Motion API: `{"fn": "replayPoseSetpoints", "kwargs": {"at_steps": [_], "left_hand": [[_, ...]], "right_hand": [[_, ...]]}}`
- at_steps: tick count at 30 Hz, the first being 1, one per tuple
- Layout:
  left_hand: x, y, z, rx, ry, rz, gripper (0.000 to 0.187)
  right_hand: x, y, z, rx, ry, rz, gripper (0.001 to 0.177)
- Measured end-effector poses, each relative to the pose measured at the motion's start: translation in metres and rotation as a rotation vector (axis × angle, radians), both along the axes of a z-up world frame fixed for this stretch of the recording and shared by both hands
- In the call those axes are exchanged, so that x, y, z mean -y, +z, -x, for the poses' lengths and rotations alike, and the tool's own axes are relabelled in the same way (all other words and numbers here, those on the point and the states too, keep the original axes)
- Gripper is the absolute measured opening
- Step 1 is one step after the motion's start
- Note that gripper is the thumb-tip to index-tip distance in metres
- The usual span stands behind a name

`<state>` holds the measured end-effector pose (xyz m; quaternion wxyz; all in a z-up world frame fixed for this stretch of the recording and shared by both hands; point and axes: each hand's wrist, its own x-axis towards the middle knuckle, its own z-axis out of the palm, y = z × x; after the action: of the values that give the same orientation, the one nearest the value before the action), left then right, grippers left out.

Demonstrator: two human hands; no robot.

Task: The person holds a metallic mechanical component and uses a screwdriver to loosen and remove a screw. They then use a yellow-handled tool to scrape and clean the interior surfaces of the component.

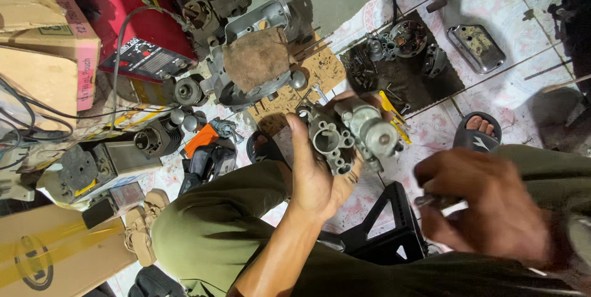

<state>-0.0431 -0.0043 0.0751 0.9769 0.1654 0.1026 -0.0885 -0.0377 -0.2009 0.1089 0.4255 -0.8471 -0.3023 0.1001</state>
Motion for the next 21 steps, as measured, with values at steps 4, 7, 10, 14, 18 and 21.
{"fn": "replayPoseSetpoints", "kwargs": {"at_steps": [4, 7, 10, 14, 18, 21], "left_hand": [[0.002, -0.002, -0.006, 0.065, 0.028, -0.120, 0.072], [-0.001, -0.011, -0.008, -0.079, 0.088, -0.197, 0.070], [0.000, -0.016, -0.016, -0.149, 0.133, -0.379, 0.074], [-0.003, -0.016, -0.017, -0.466, 0.206, -0.320, 0.058], [-0.007, -0.027, -0.014, -0.518, 0.246, -0.314, 0.051], [-0.010, -0.044, -0.010, -0.556, 0.270, -0.267, 0.047]], "right_hand": [[-0.001, -0.019, -0.012, -0.337, -0.151, 0.055, 0.009], [-0.005, -0.050, -0.032, -0.130, -0.277, -0.120, 0.013], [-0.010, -0.125, -0.028, -0.074, -0.163, -0.105, 0.016], [-0.008, -0.284, 0.007, -0.236, 0.048, 0.842, 0.034], [-0.018, -0.371, 0.028, -0.353, 0.056, 0.868, 0.040], [-0.023, -0.325, 0.037, -0.350, 0.071, 0.739, 0.031]]}}
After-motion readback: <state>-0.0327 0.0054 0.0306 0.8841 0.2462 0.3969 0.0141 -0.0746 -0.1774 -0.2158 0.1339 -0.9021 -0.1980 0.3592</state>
